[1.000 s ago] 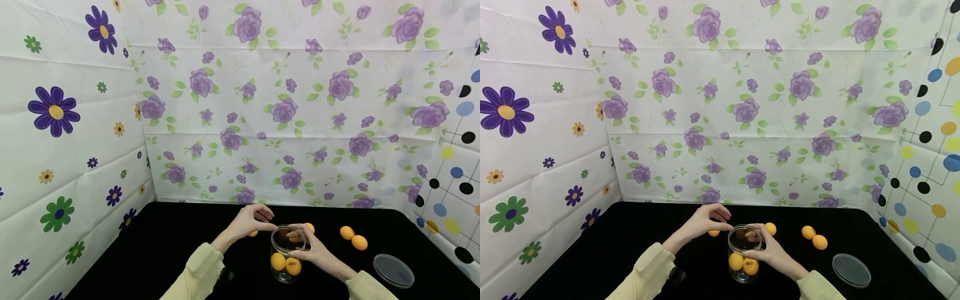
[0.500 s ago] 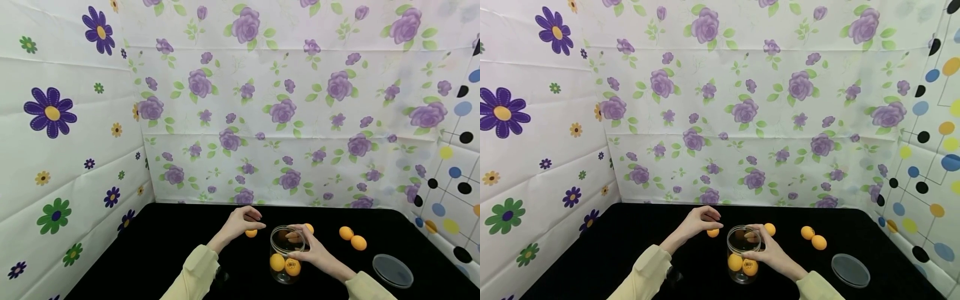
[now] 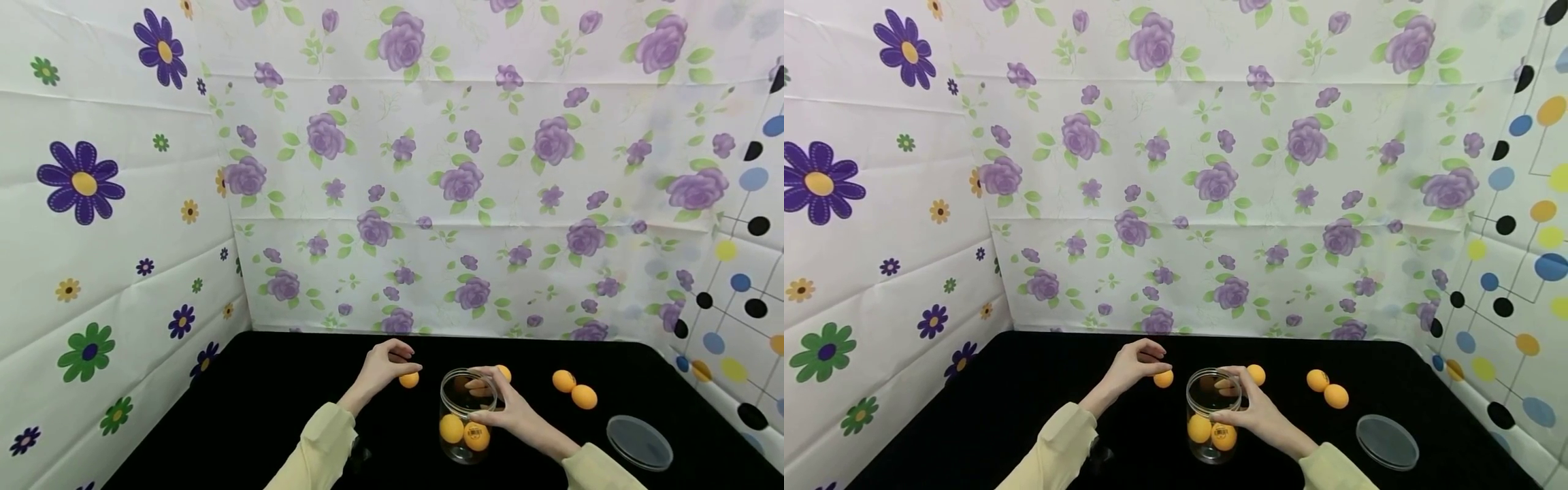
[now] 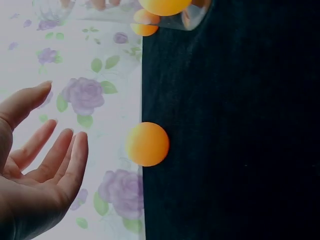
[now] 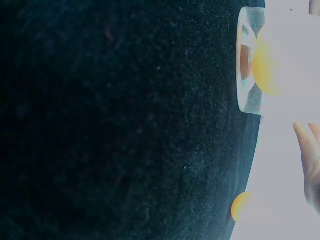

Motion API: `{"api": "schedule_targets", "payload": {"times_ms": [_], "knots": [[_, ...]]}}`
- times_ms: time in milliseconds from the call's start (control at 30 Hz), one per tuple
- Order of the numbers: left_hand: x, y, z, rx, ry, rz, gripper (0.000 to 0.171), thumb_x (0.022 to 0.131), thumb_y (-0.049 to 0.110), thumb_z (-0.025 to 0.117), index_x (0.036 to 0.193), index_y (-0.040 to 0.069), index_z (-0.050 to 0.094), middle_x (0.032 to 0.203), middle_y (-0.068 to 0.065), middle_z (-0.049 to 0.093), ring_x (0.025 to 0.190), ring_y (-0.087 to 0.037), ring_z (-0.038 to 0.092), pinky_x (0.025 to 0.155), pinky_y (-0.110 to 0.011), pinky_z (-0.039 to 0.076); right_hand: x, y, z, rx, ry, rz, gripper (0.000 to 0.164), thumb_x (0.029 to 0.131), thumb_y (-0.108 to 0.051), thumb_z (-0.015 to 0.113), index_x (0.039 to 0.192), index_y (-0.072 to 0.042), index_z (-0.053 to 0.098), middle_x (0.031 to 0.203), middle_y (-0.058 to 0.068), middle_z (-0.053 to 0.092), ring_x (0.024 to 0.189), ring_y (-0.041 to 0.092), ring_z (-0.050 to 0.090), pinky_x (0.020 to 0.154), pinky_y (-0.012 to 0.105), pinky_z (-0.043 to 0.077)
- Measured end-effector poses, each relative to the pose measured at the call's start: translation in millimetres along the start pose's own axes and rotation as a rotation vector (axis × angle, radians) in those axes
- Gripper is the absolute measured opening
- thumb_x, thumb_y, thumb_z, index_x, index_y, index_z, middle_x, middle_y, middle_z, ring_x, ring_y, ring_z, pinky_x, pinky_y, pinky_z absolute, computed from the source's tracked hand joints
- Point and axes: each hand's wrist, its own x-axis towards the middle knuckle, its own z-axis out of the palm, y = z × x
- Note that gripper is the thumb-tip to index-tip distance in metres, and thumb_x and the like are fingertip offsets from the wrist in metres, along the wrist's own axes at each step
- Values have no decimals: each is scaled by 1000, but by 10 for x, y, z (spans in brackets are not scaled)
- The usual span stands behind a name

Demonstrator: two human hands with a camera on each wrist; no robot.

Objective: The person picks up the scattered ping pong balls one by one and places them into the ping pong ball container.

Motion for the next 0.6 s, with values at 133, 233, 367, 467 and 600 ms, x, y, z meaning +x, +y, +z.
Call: {"api": "schedule_targets", "payload": {"times_ms": [133, 233, 367, 467, 600], "knots": [[1, -50, 24, 19, 29, -14, 29, 76, 20, 75, 97, 5, 62, 92, -4, 58, 85, -26, 56, 68, -33, 48, -1, 3, -2, 22, -19, -28, 54, 89, -7, 57, 136, -10, 29, 126, 17, 43, 113, 23, 43, 80, 42, 43], [2, -105, 48, 34, 50, -19, 29, 76, 18, 75, 98, 4, 62, 94, -6, 57, 86, -28, 56, 69, -33, 48, -8, -3, -3, 39, -31, -36, 55, 90, -6, 56, 136, -9, 27, 127, 19, 41, 115, 28, 42, 80, 42, 43], [9, -188, 82, 69, 73, -6, 30, 75, 15, 76, 99, 3, 62, 96, -10, 55, 87, -31, 55, 70, -35, 47, -12, -14, -10, 54, -39, -45, 55, 90, -3, 54, 137, -9, 26, 129, 21, 40, 116, 36, 38, 80, 43, 42], [14, -238, 107, 86, 84, -8, 31, 74, 14, 76, 99, 3, 62, 98, -15, 54, 89, -34, 54, 71, -37, 47, -11, -12, -15, 69, -49, -47, 54, 90, -2, 52, 137, -8, 26, 130, 23, 38, 117, 39, 36, 81, 44, 42], [26, -277, 130, 85, 92, -23, 33, 74, 12, 76, 101, 2, 62, 100, -19, 53, 90, -36, 53, 70, -38, 47, -8, -8, -21, 73, -54, -42, 53, 91, -2, 52, 137, -8, 26, 129, 23, 38, 117, 39, 36, 82, 43, 42]]}}
